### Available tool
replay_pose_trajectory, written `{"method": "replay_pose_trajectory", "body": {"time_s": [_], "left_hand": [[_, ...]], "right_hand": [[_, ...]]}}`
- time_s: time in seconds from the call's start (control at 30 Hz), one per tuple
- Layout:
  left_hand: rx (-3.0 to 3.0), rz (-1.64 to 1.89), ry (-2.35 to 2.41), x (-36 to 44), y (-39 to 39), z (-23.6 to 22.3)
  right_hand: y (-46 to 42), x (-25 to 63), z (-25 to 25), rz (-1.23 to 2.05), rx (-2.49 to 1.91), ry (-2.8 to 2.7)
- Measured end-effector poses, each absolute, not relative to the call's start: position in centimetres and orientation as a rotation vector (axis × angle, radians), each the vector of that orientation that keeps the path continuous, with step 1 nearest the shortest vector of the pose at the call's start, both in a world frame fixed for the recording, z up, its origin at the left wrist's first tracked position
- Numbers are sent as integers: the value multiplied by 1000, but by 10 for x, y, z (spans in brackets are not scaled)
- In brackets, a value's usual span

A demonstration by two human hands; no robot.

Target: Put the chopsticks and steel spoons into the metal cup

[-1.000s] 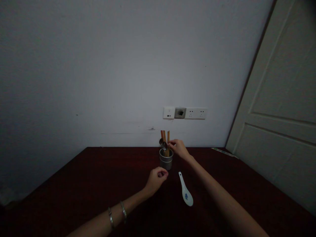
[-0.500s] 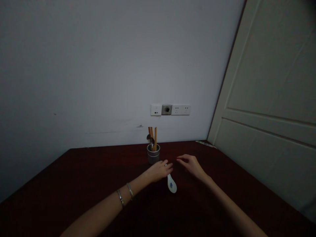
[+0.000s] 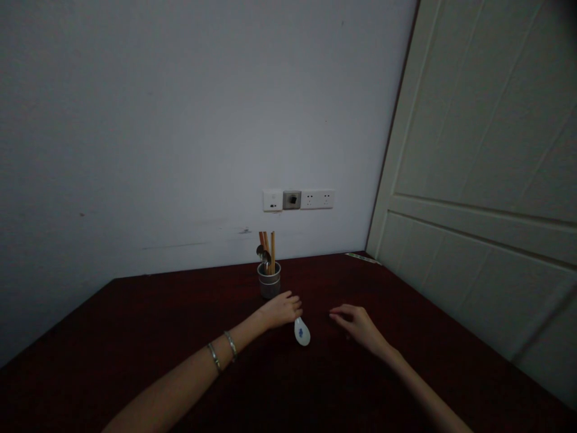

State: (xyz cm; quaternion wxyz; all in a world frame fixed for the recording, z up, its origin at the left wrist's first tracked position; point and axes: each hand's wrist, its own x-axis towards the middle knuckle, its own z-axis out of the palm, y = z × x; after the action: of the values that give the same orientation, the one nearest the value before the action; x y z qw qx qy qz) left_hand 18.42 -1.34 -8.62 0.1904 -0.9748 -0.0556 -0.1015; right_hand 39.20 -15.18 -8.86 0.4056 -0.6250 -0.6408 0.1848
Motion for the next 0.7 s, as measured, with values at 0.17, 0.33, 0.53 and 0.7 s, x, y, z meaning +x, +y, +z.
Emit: {"method": "replay_pose_trajectory", "body": {"time_s": [0.17, 0.33, 0.53, 0.7], "left_hand": [[-2658, -246, 50, 183, -11, -86], [-2666, -221, 57, 180, -8, -85], [-2902, -368, -215, 170, -9, -78], [-3316, -945, -942, 173, -15, -81]], "right_hand": [[-152, 394, -93, 476, -1578, -1601], [-151, 393, -94, 501, -1565, -1580], [-140, 387, -81, 637, -1527, -1451], [-118, 376, -56, 650, -1427, -1308]]}}
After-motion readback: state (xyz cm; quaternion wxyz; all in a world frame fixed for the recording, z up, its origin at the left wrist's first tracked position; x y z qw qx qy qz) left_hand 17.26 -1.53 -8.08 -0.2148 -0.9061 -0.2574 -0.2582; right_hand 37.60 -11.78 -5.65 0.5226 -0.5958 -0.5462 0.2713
